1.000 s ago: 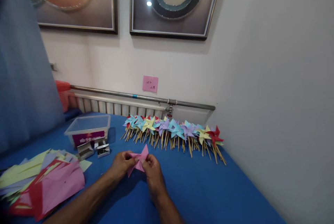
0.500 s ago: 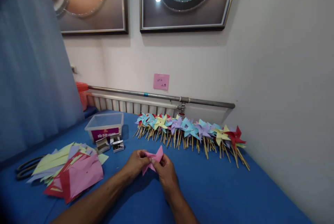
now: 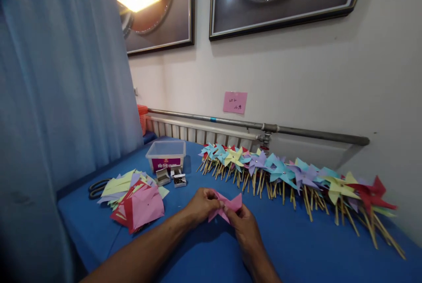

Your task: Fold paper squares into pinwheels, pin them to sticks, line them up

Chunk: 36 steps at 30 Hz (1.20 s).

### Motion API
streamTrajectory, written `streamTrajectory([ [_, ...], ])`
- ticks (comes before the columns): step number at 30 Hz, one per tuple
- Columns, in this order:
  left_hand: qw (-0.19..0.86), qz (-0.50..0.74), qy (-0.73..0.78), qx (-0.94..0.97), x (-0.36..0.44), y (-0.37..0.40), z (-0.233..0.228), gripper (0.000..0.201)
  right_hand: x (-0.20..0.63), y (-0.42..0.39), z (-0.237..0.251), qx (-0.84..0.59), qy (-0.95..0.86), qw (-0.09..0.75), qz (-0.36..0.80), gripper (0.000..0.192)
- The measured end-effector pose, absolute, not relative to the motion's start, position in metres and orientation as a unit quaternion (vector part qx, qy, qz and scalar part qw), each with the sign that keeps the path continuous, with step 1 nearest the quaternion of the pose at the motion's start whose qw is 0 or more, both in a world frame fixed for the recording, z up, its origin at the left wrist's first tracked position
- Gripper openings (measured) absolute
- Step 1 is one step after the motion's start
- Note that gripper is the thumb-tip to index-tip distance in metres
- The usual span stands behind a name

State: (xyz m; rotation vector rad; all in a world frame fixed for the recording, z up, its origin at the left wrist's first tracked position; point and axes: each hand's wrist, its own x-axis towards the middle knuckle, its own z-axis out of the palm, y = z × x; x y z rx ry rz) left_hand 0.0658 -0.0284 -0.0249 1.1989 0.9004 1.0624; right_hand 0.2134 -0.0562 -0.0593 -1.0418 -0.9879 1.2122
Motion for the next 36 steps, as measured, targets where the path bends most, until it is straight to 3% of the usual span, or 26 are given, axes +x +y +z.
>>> streamTrajectory([
  [7, 0.637, 0.497, 0.349, 0.474, 0.056, -0.028, -0.014, 0.027, 0.207, -0.074, -0.039, -0.430, -0.419, 0.594, 0.535, 0.044],
  [12, 0.663, 0.481, 0.324, 0.474, 0.061, -0.027, -0.025, 0.041, 0.207, -0.071, -0.042, -0.431, -0.421, 0.598, 0.529, 0.047],
  [20, 0.624, 0.483, 0.355, 0.501, 0.067, -0.028, -0.022, 0.042, 0.212, -0.058, -0.056, -0.465, -0.413, 0.585, 0.521, 0.047],
  [26, 0.521, 0.526, 0.414, 0.529, 0.016, -0.010, 0.008, 0.035, 0.211, -0.063, -0.055, -0.481, -0.418, 0.587, 0.500, 0.044],
  [28, 0.445, 0.531, 0.456, 0.558, -0.018, 0.008, 0.028, 0.030, 0.208, -0.068, -0.052, -0.480, -0.432, 0.578, 0.500, 0.042],
  [31, 0.249, 0.470, 0.579, 0.618, -0.070, 0.043, 0.062, 0.017, 0.203, -0.070, -0.051, -0.484, -0.442, 0.568, 0.498, 0.039],
  [33, 0.210, 0.448, 0.608, 0.620, -0.097, 0.066, 0.082, 0.010, 0.201, -0.069, -0.054, -0.482, -0.441, 0.564, 0.505, 0.040],
  [36, 0.193, 0.416, 0.624, 0.633, -0.117, 0.089, 0.098, 0.019, 0.201, -0.063, -0.061, -0.479, -0.437, 0.553, 0.523, 0.042],
])
